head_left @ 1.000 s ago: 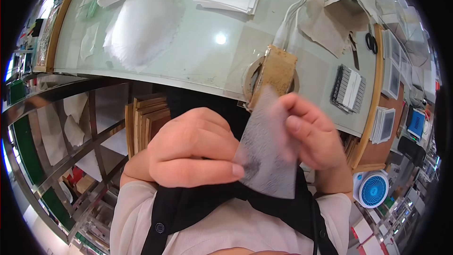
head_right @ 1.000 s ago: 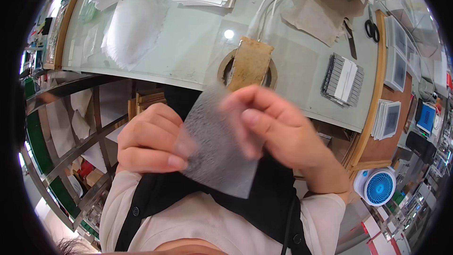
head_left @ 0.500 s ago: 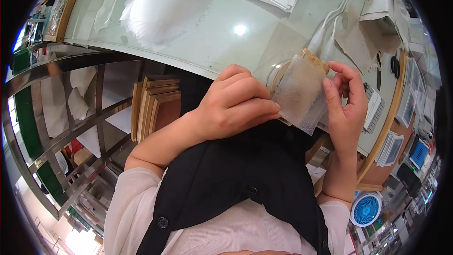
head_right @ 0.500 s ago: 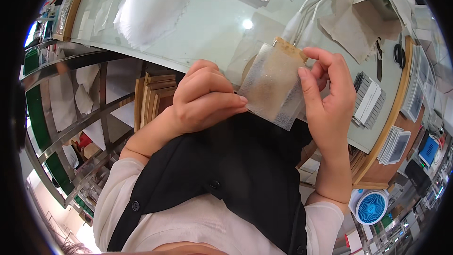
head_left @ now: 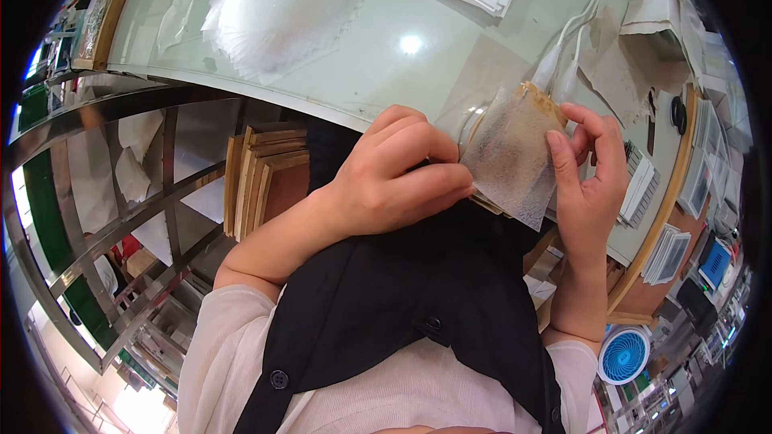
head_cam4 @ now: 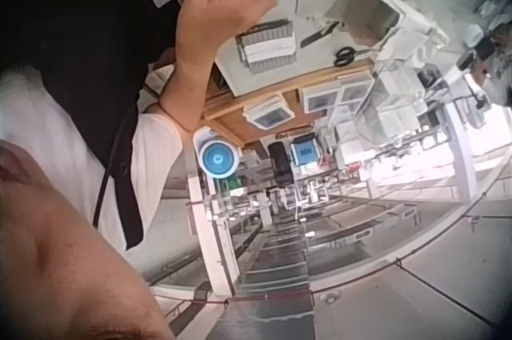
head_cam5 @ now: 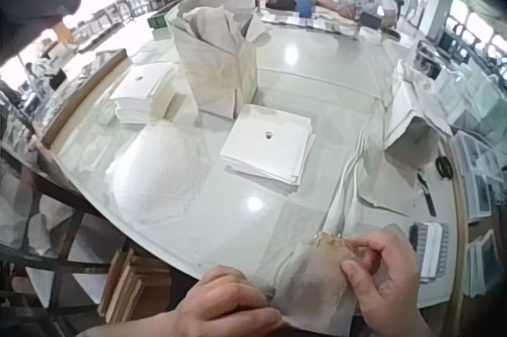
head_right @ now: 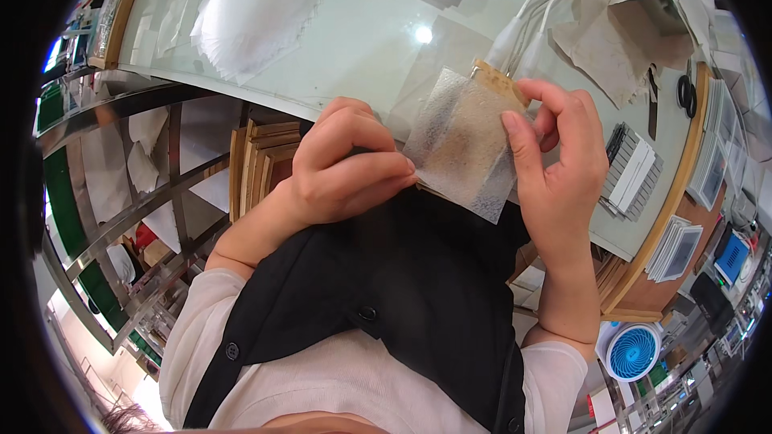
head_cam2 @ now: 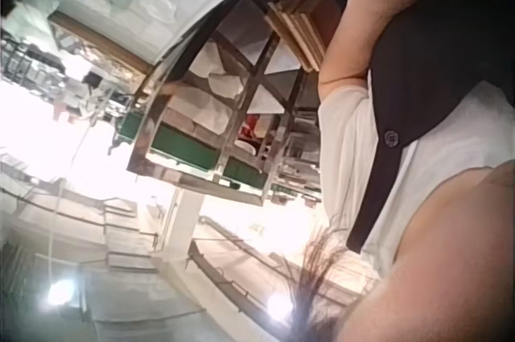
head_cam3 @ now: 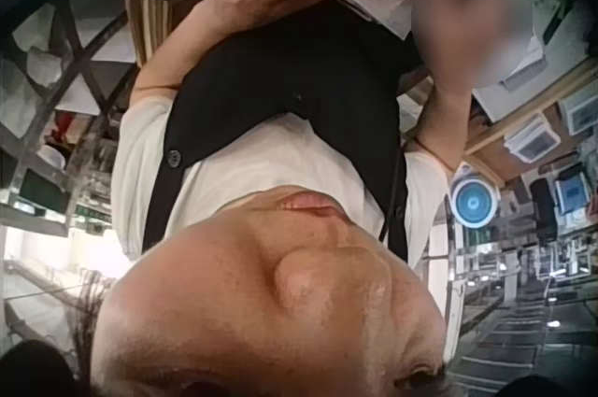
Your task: Assembling small solar panel components by layering parts and organizing them in a storage tray.
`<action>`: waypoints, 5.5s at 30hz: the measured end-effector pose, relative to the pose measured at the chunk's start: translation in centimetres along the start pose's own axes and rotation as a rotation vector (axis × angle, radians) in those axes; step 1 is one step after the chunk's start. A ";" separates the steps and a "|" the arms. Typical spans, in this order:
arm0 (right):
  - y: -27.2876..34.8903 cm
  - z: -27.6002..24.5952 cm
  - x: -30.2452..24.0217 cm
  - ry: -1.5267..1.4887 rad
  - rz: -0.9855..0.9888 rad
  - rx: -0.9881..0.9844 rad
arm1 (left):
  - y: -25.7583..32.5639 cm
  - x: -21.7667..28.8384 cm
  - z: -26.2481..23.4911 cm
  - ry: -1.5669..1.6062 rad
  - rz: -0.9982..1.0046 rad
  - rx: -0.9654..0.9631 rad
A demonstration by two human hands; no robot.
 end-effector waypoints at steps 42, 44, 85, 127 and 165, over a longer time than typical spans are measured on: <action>4.6 -13.2 7.2 0.436 -0.028 -0.152 | 1.1 -1.1 -0.2 0.208 -0.378 -0.132; 4.5 -13.3 7.1 0.448 -0.025 -0.131 | 0.9 -1.1 -0.2 0.206 -0.370 -0.135; 0.7 -0.6 3.0 -0.520 0.319 -0.067 | 1.0 -1.0 0.7 0.448 -0.604 -0.112; -16.0 3.8 0.0 0.617 -0.487 -0.018 | 2.3 -2.0 -2.2 0.470 -0.595 -0.102; -10.6 1.5 -7.6 0.461 -0.808 0.022 | 1.4 -2.5 -2.7 0.849 -0.670 0.211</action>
Point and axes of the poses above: each hand's wrist, its own y-axis away from the middle knuckle, its own z-axis out of the palm, x = y × z, the point moved 5 cm from there along -y, towards the middle knuckle, and after that the axes turned 5 degrees about -y, right-handed, at the moved point
